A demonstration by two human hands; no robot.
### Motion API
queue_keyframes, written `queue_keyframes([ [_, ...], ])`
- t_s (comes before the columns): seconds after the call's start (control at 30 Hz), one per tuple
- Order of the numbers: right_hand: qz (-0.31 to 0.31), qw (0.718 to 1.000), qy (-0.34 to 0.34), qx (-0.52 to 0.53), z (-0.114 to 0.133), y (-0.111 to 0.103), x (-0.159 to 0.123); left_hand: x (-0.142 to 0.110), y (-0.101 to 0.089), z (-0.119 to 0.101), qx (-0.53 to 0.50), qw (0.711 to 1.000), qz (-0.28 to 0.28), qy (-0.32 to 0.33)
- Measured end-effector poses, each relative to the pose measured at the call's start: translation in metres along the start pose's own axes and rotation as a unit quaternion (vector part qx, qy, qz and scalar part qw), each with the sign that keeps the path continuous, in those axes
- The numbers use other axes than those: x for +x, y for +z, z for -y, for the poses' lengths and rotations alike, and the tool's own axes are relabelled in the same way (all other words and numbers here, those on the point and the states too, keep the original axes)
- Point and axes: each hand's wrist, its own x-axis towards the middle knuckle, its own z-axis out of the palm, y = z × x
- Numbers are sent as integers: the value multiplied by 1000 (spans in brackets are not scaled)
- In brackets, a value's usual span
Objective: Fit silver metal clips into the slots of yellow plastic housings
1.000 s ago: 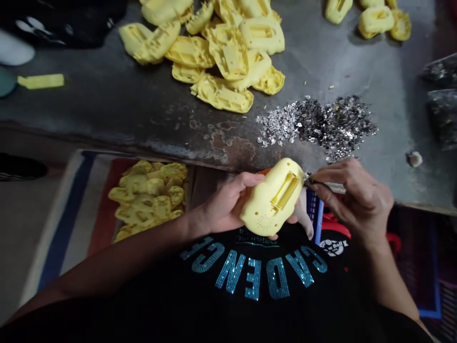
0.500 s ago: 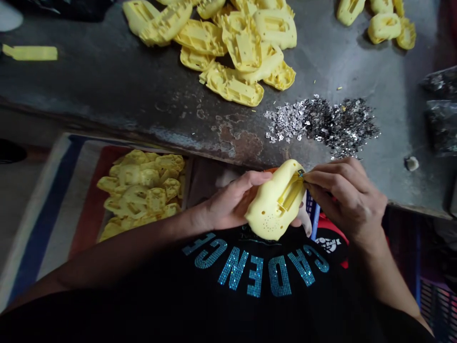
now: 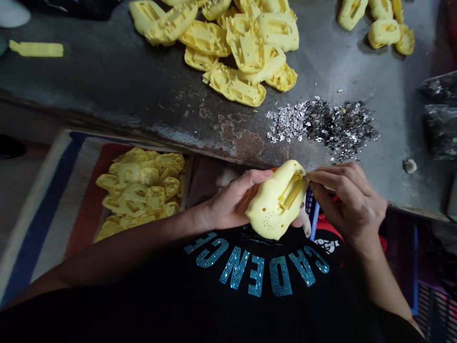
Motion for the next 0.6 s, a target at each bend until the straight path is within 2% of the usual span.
queue_keyframes([
  [0.6,13,1000,6,-2,5,2,3,-2,-1,4,-18,1000,-6,13],
])
